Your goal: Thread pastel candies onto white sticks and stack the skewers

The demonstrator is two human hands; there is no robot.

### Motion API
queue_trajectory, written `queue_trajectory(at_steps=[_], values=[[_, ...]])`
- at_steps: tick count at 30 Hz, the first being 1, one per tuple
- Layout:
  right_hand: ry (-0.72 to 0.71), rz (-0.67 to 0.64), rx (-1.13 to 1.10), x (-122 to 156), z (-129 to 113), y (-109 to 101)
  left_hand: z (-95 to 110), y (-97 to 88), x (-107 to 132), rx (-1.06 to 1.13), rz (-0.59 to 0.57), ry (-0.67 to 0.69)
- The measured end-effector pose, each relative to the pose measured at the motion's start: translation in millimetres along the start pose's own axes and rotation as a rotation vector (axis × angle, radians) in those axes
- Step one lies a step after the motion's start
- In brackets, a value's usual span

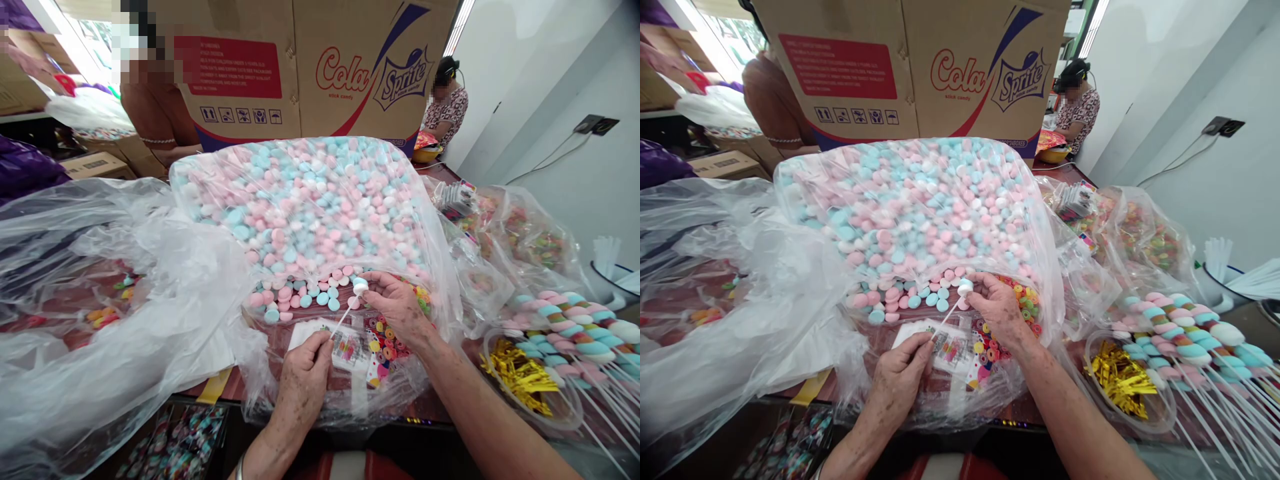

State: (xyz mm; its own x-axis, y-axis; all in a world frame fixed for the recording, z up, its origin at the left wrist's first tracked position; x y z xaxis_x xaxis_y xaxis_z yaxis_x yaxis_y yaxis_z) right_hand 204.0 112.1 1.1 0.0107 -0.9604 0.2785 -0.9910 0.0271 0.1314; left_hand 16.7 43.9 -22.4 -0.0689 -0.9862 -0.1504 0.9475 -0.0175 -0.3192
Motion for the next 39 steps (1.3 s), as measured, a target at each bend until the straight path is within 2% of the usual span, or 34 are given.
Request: queue_trajectory(at_steps=[5, 10, 21, 31, 39], values=[[-0.056, 0.001, 0.027, 4, 0, 1, 0, -1.5, 1, -0.010, 0.003, -0.012], [-0.131, -0.053, 0.103, 8, -1, 1, -3, -2.1, 1, -0.003, 0.007, 0.003], [-0.316, 0.075, 0.329, 12, -8, 3, -5, -1.8, 4, 0.097, 0.014, 0.018], [-0.277, 0.000, 0.390, 19, 0, 13, -9, -2.4, 4, 0.088, 0.029, 0.009], [-0.330, -0.119, 0.625, 36, 5, 34, -15, -2.1, 2, 0.095, 0.043, -0.049]])
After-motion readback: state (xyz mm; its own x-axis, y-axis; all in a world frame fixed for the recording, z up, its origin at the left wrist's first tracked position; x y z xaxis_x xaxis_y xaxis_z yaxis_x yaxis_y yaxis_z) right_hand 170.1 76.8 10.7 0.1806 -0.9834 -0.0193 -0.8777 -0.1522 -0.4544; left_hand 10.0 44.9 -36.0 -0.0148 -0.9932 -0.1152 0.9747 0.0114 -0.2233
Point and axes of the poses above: each hand's wrist, its own x-axis away from the middle knuckle, its own y-axis out of the palm, z = x × y, the point moved 5 cm from there along -x, towards the middle knuckle, and after that the axes turned 13 degrees about y, right-handed, at the moved point
